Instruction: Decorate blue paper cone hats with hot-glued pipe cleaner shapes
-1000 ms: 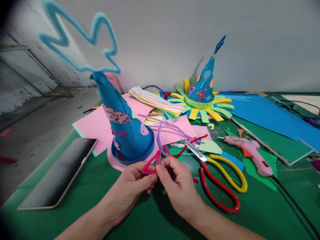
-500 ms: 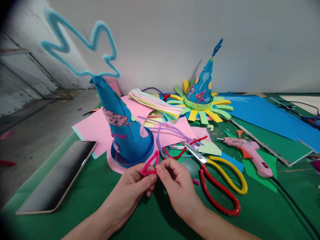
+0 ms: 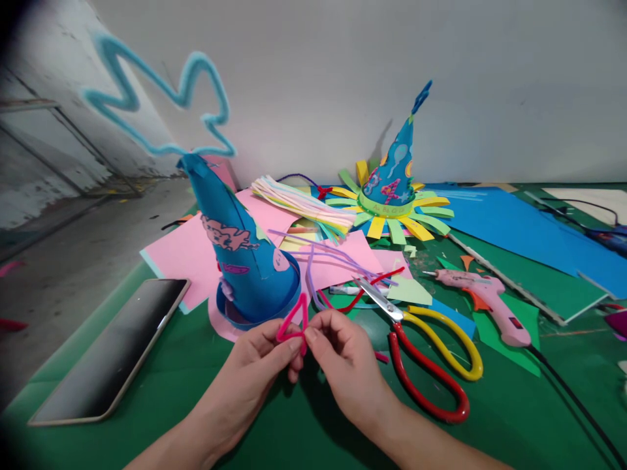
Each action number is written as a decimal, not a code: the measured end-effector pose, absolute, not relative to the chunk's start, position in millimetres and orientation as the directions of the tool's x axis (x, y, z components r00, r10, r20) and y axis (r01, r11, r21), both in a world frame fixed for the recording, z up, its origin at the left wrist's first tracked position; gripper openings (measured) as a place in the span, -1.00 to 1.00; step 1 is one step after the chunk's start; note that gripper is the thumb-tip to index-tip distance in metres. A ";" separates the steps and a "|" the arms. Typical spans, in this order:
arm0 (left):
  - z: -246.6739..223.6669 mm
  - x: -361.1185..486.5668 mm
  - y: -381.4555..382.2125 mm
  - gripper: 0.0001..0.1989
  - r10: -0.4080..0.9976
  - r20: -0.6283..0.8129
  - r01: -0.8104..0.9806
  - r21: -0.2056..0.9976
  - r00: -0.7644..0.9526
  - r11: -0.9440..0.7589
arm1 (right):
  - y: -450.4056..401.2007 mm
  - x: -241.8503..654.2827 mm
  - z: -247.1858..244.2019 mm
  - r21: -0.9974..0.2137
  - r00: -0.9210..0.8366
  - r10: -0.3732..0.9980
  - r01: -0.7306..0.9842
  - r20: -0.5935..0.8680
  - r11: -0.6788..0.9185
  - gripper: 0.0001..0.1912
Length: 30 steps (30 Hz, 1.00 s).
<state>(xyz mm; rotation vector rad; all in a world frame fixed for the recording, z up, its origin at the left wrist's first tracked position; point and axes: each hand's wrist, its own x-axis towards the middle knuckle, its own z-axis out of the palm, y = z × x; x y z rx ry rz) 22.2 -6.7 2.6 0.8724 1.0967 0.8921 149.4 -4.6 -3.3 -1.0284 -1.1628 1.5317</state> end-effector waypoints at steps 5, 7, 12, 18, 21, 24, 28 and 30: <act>2.7 22.3 -5.1 -0.89 0.912 -0.360 -0.154 0.907 0.196 0.391 | -3.6 150.0 -3.5 -0.981 -0.191 0.978 -0.156 -0.089 -0.120 -0.87; 2.8 22.1 -4.3 -0.88 0.914 -0.353 -0.170 0.906 0.201 0.388 | -3.7 150.4 -3.5 -0.983 -0.189 0.978 -0.143 -0.084 -0.112 -0.88; 4.0 21.2 -5.4 -0.86 0.917 -0.346 -0.202 0.901 0.196 0.383 | -4.6 150.9 -2.8 -0.986 -0.227 0.972 -0.141 -0.060 -0.093 -0.89; 5.2 21.1 -5.3 -0.81 0.919 -0.356 -0.175 0.907 0.170 0.384 | -3.2 151.7 -2.5 -0.997 -0.236 0.972 -0.073 -0.011 -0.029 -0.88; 6.8 22.4 -4.3 -0.86 0.922 -0.358 -0.173 0.908 0.150 0.381 | -3.2 152.4 -3.6 -0.999 -0.231 0.973 -0.043 -0.002 -0.012 -0.89; 7.1 23.4 -4.0 -0.88 0.923 -0.351 -0.169 0.912 0.157 0.375 | -3.8 152.5 -4.3 -0.999 -0.230 0.973 -0.045 0.004 -0.006 -0.89; 4.5 23.3 -3.9 -0.89 0.923 -0.345 -0.188 0.908 0.172 0.375 | -4.6 153.1 -4.1 -0.998 -0.242 0.970 -0.065 -0.003 -0.020 -0.88; 3.0 22.7 -3.9 -0.89 0.925 -0.340 -0.206 0.906 0.171 0.371 | -4.8 153.7 -4.0 -0.998 -0.248 0.969 -0.060 -0.011 -0.026 -0.88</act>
